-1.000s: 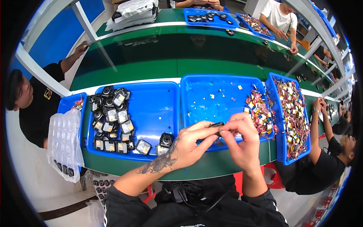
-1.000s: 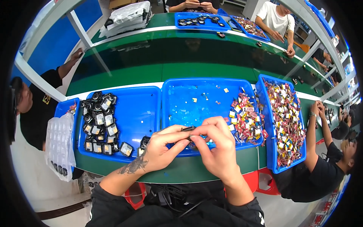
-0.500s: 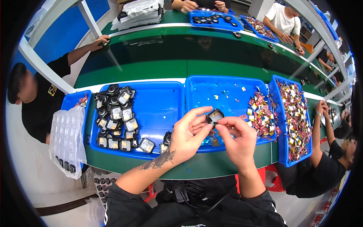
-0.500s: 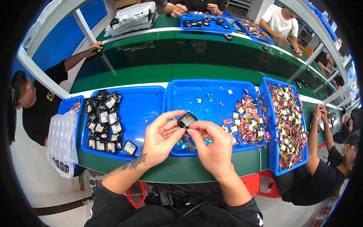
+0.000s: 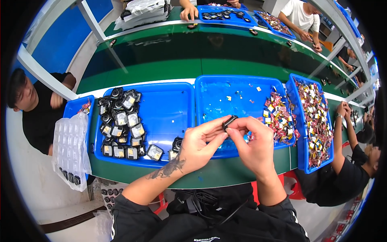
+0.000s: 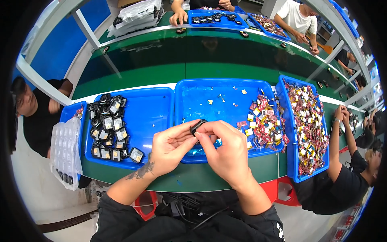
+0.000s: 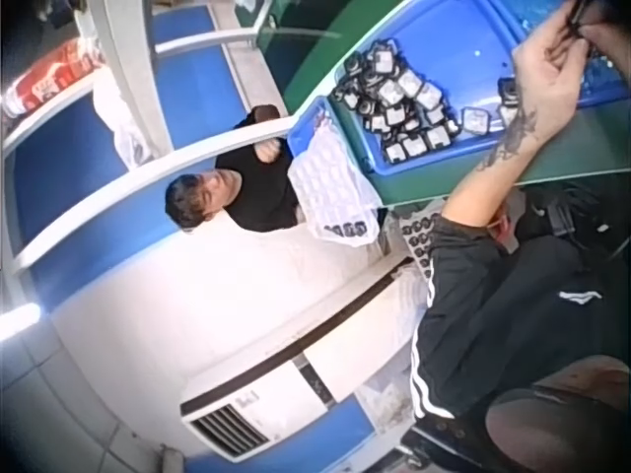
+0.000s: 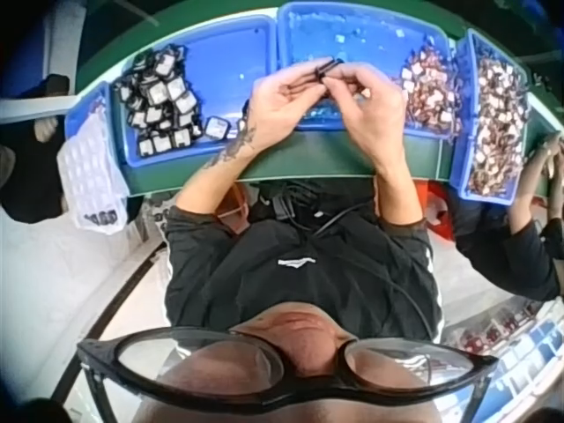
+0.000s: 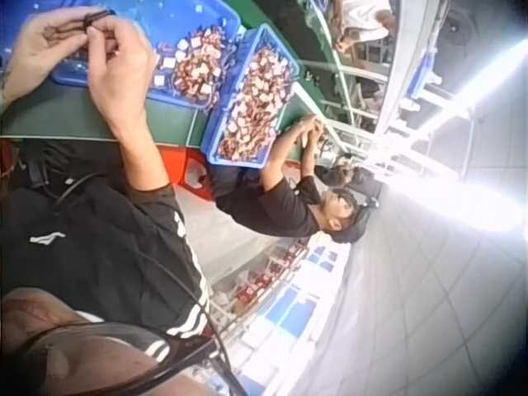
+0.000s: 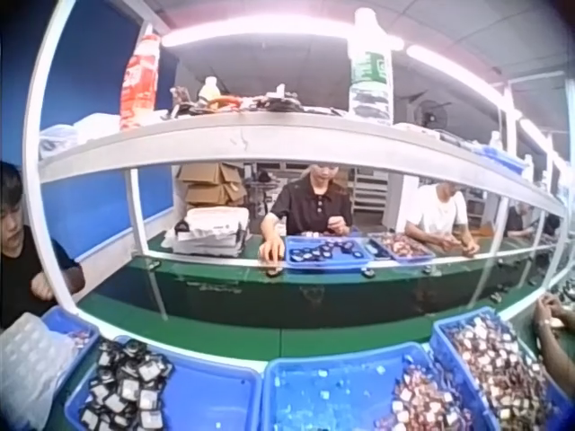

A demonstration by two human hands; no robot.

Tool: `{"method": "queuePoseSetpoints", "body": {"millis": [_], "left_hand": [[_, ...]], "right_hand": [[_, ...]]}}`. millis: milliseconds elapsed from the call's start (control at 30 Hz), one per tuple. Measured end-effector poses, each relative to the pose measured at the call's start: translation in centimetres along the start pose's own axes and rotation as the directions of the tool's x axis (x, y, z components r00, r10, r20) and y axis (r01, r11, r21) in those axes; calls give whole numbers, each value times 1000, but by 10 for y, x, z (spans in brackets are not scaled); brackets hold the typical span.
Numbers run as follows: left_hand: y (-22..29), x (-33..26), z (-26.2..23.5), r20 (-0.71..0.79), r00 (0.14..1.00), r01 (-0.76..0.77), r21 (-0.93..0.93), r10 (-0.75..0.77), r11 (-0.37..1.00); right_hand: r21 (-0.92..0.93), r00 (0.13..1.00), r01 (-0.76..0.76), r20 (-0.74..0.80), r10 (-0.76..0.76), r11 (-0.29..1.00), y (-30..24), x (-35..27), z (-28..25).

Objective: Assemble small electronic components by manually fitting plastic and metallic parts into a housing tray.

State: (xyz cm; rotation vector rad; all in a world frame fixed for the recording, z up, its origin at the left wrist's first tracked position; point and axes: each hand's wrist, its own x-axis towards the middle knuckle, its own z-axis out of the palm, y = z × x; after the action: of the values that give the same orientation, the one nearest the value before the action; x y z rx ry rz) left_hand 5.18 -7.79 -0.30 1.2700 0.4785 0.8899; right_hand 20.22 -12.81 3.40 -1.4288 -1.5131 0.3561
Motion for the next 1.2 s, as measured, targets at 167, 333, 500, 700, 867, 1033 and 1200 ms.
{"method": "queuePoseSetpoints", "body": {"millis": [167,333,500,700,867,1033,1200], "left_hand": [[5,-3,0,50,996,77,3,-77,997],[4,-3,1,61,995,84,-48,-81,995],[1,-2,3,45,995,96,-92,-92,991],[1,5,-1,-32,993,102,-210,-111,972],[2,9,-5,-177,981,27,-267,-77,963],[9,4,1,-235,969,-114,-167,73,979],[-8,0,-2,-194,903,-348,191,383,918]], "right_hand": [[-104,1000,10,29,-7,995,-7,1,-8],[-186,976,161,-119,-185,969,-1,2,-3],[-94,996,85,-25,-87,992,5,1,-2],[244,997,-62,54,50,968,22,-2,6],[518,888,-458,241,391,722,16,-31,16],[629,865,-496,298,403,599,13,-27,31],[685,878,-475,326,351,552,10,-25,29]]}}
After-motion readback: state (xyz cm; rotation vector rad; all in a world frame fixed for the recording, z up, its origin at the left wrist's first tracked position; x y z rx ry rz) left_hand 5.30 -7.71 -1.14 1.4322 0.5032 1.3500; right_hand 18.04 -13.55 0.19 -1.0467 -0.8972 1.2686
